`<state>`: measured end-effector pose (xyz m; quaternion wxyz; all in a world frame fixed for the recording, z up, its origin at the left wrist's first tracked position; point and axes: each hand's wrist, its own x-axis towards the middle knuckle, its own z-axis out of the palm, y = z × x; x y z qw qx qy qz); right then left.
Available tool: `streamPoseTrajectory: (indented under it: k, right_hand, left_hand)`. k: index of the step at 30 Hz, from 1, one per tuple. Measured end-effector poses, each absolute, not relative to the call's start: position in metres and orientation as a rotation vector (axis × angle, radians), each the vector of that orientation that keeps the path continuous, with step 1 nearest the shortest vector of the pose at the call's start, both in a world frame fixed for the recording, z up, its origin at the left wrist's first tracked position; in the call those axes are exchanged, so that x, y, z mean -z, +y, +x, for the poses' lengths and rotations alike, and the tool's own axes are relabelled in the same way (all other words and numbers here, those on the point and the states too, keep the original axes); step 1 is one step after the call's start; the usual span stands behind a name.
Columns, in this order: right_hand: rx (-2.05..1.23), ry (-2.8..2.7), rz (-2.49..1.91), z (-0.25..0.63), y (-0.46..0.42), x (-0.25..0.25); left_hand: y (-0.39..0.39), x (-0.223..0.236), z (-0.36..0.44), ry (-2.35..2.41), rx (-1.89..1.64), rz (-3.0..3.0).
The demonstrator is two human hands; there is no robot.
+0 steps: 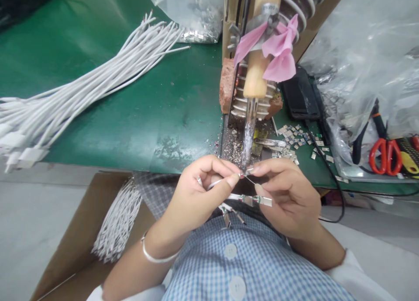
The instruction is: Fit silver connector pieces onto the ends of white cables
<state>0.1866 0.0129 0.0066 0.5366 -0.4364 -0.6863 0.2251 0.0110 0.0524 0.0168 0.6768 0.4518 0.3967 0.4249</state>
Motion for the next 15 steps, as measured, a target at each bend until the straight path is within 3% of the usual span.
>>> streamPoseTrajectory:
  k: [15]
  right_hand:
    - [-0.538,-1.637,-1.044,0.1878,0.0105,-0.0039]
  left_hand:
    - [0.0517,-0.0168,0.0135,0.920,-0.951,1.020]
